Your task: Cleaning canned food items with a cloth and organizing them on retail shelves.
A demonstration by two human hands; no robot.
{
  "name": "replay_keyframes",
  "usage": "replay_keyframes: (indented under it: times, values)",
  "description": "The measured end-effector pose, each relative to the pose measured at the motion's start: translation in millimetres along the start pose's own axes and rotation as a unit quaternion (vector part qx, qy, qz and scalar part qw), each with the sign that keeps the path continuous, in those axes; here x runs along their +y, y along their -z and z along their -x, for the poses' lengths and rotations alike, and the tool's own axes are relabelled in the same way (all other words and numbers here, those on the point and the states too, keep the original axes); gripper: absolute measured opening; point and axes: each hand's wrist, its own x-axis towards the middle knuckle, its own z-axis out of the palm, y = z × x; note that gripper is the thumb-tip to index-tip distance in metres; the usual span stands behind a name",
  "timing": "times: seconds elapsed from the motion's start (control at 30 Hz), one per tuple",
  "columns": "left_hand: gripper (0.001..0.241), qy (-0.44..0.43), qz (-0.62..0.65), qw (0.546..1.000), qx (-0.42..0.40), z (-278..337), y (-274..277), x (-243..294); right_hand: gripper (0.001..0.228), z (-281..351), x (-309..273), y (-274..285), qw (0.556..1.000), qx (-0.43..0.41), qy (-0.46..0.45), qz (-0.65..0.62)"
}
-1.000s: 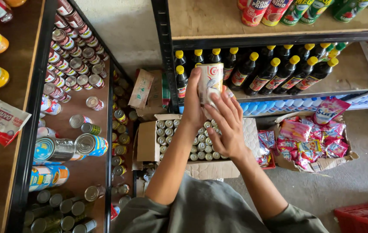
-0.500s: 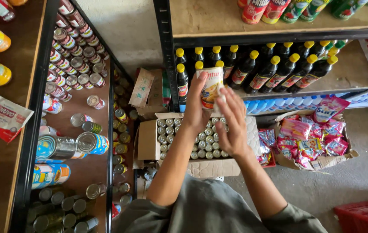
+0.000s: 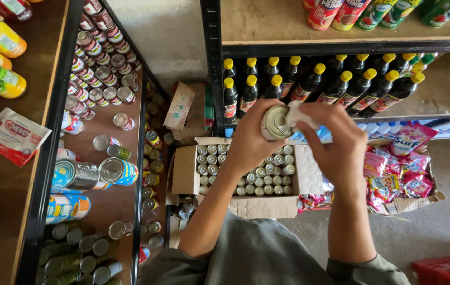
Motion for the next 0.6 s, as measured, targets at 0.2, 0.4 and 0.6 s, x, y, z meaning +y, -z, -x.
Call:
replay_keyframes:
  times: [0.2,0.4,0.6]
  values:
    - [0.055,-0.129,-0.127,0.976,0.125,-9,0,-11,0.010,-10,-38,7,0.995,-0.104,0.004,-0.005]
    - [0.045,-0.207,-0.175,0.958,0.090,-13,-13,-8,0.010,-5,-10,4,0.994,-0.021,0.017,0.106]
    - [0.045,-0.197,-0.145,0.966,0.087,-17,-17,-17,0.006,-3,-19,11,0.992,-0.083,0.008,0.091]
